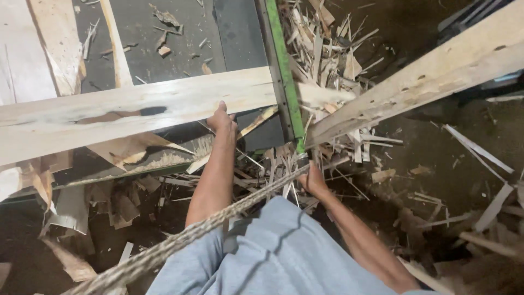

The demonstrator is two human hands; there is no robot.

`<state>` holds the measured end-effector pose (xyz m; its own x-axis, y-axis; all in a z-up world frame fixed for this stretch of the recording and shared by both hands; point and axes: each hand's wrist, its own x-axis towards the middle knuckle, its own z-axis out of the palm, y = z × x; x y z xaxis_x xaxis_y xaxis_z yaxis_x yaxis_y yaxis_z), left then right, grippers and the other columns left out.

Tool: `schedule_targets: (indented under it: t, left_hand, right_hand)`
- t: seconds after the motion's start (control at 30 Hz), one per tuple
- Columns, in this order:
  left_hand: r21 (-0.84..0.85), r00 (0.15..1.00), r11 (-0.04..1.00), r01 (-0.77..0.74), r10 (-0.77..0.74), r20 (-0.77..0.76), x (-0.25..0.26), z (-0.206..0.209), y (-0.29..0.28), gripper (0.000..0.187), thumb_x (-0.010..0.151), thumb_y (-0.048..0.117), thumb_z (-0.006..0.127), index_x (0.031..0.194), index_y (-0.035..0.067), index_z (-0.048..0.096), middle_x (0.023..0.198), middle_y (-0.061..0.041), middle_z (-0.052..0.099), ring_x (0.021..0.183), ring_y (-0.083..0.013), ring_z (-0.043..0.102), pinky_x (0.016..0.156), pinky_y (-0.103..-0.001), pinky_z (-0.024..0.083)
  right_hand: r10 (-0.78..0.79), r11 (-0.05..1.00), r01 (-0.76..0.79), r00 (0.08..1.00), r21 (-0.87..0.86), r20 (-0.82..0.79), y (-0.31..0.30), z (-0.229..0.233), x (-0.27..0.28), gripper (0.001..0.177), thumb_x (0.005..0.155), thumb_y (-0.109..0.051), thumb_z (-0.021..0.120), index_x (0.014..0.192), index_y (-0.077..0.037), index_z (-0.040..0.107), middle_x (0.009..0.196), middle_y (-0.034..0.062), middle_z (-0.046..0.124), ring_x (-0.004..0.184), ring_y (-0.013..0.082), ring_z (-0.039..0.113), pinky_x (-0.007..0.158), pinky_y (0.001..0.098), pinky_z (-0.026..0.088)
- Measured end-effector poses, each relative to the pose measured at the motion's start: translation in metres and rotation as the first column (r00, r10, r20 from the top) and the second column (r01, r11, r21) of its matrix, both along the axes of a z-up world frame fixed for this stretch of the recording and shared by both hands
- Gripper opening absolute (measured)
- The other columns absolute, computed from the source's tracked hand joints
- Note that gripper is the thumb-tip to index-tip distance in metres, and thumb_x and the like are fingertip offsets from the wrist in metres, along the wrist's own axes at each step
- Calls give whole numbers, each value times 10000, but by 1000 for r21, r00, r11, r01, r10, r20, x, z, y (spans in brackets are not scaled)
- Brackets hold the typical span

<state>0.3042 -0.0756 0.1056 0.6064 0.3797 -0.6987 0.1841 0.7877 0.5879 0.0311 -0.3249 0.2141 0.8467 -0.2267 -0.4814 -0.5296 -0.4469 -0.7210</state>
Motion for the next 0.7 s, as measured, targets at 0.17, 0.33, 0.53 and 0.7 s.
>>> schedule_targets:
  t: [0.17, 0.33, 0.53, 0.7]
  left_hand:
    - [-127, 993, 991, -38, 52, 109, 15, 12, 7, 442, 888, -17, 678, 1314, -30, 560, 1255, -177, 667, 1092, -362, 689, 928, -644, 539]
    - [-35, 996, 997, 62, -60, 60, -26, 37, 16, 446, 910, 20, 690, 1331, -32, 550, 1279, -177, 654, 1175, -370, 629, 1056, -689, 393]
    - [170, 907, 955, 241, -285, 311, -153, 81, 56, 459, 879, -23, 711, 1296, -126, 551, 1235, -237, 691, 1120, -336, 720, 983, -442, 620]
    - [-9, 834, 873, 488, -464, 298, -225, 95, 73, 455, 948, 211, 683, 1302, -50, 567, 1133, -168, 698, 979, -290, 707, 779, -443, 632]
  right_hand:
    - [-26, 999, 24, 998, 25, 65, -1, 57, 5, 333, 821, -43, 692, 1132, -16, 576, 763, 89, 679, 504, 209, 660, 415, 385, 541]
    - [65, 994, -77, 986, 79, 151, -12, 142, 6, 408, 802, -29, 680, 1191, -43, 557, 743, 68, 657, 507, 176, 624, 409, 374, 545]
    - [-277, 653, 101, 954, 750, 112, -48, 107, -22, 494, 941, -270, 685, 1352, -45, 529, 918, 125, 649, 738, 176, 672, 600, 316, 593]
    - [-136, 919, 113, 990, 378, 34, -3, 24, -32, 738, 967, -270, 677, 1571, -44, 319, 1407, 103, 543, 1092, 121, 645, 844, 267, 538]
